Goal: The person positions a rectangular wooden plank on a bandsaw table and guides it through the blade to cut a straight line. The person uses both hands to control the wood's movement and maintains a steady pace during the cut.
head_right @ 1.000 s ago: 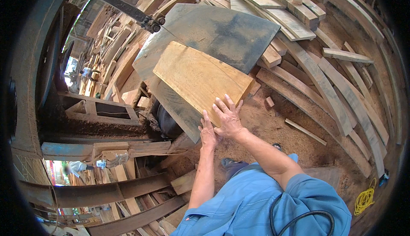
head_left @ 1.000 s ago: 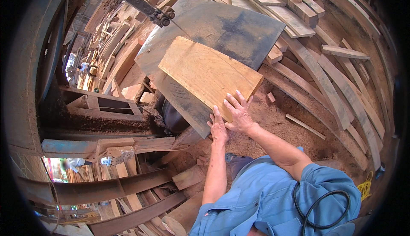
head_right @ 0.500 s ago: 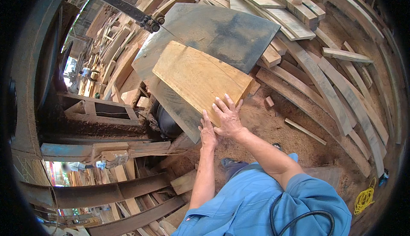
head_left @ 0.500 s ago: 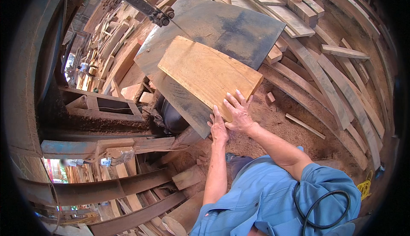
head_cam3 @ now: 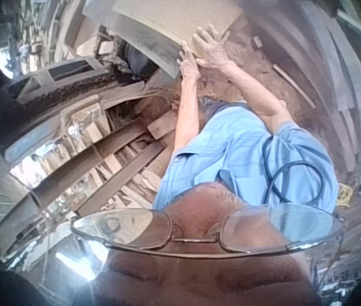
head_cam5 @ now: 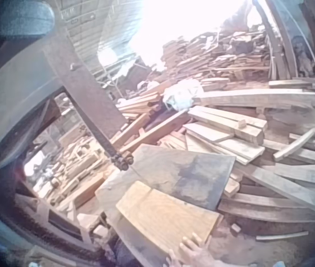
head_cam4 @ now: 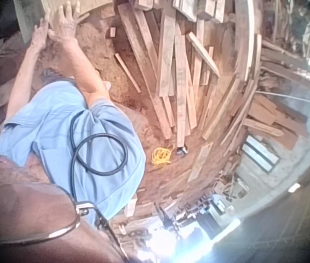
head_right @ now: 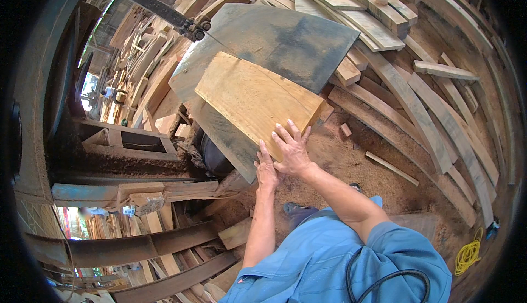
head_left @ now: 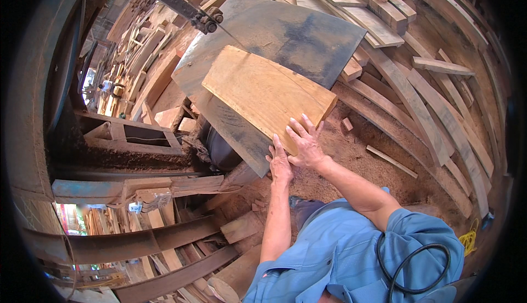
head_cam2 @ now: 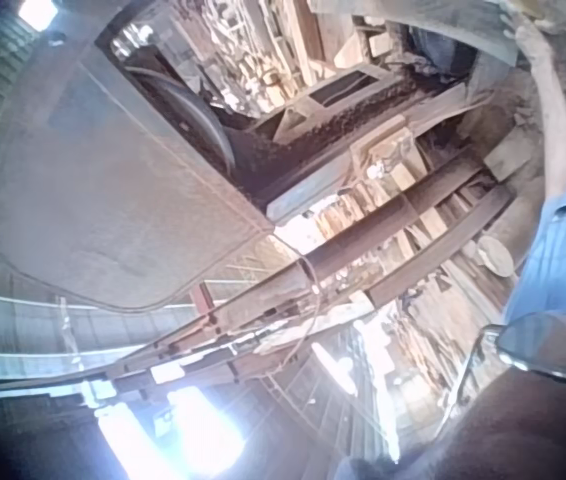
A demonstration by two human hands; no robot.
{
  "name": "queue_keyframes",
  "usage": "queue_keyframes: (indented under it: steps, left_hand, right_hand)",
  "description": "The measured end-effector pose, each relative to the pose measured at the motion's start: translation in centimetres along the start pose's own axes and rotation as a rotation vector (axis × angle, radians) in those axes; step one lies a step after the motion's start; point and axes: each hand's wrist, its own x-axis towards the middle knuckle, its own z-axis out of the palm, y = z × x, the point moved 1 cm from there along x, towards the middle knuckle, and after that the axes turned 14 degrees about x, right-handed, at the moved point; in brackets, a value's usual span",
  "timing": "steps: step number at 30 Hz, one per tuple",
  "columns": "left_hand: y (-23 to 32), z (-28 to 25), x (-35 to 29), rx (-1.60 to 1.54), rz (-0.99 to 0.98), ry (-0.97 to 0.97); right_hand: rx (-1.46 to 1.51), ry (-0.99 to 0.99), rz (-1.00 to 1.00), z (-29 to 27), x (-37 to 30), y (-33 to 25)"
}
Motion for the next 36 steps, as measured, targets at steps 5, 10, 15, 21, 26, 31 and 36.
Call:
queue_keyframes:
  steps: [5,10,15,21,26,31,36]
  left_hand:
    - [-0.5,0.5,0.2,0.008,-0.014,0.006]
    - [-0.3,0.1,0.1,-0.001,0.001,-0.001]
    - [0.0,-0.1,0.1,-0.021,0.005,0.011]
    - [-0.1,0.0,0.2,-0.010,-0.014,-0.009]
    - [0.1,-0.4,0.1,0.008,-0.022,-0.021]
    - [-0.1,-0.3,0.3,0.013,-0.028,-0.032]
    - [0.5,-1.1,0.2,0.013,-0.033,-0.036]
  right_hand:
    - [-0.001,-0.009,0.006,0.0,0.1,-0.2]
    - [-0.009,-0.029,0.021,-0.1,0.1,-0.2]
    - [-0.011,-0.058,0.044,-0.3,0.2,-0.3]
    - [-0.010,-0.052,0.042,-0.2,0.3,-0.3]
    - [-0.014,-0.063,0.038,-0.3,0.3,-0.3]
    - [-0.007,-0.040,0.022,-0.2,0.4,-0.4]
    - [-0.015,-0.045,0.028,-0.1,0.5,-0.3]
